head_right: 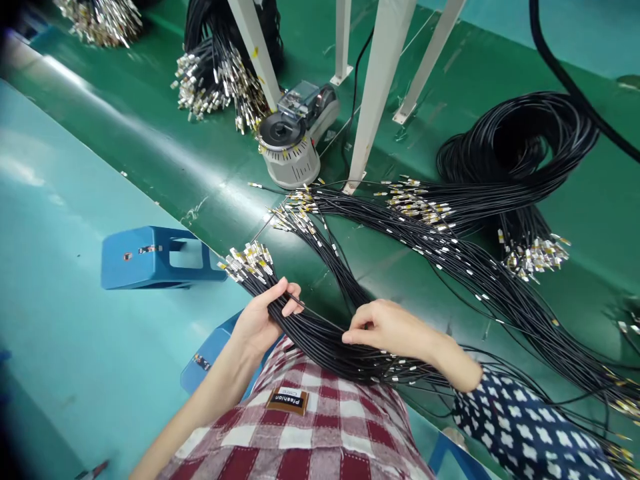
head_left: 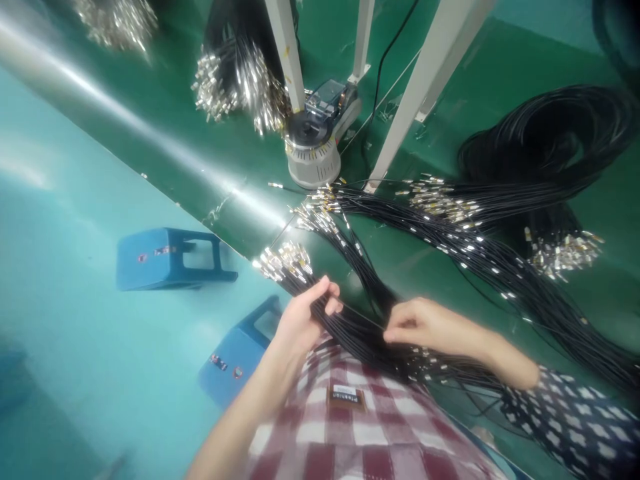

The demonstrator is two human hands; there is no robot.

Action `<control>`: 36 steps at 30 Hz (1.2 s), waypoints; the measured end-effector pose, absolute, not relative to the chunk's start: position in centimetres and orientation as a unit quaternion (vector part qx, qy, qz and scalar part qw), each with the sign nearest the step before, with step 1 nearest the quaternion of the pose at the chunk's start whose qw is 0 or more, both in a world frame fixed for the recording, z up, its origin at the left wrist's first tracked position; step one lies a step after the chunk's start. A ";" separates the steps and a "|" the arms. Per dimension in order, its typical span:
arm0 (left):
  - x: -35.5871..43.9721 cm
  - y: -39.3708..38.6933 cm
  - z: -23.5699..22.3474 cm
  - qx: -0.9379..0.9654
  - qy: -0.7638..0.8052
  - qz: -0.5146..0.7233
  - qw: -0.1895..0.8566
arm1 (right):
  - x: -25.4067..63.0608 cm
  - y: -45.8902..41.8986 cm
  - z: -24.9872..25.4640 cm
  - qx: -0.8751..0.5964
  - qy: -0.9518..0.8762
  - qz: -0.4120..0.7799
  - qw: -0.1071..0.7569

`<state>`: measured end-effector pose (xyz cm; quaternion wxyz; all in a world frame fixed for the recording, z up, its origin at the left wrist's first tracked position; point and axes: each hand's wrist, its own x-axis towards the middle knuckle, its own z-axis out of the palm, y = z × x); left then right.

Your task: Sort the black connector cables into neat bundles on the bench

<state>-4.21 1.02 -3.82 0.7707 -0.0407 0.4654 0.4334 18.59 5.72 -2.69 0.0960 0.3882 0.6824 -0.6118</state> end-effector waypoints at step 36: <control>-2.8 -1.4 -1.3 0.117 0.364 0.484 0.787 | 13.0 6.2 1.2 0.514 0.604 -0.519 -0.319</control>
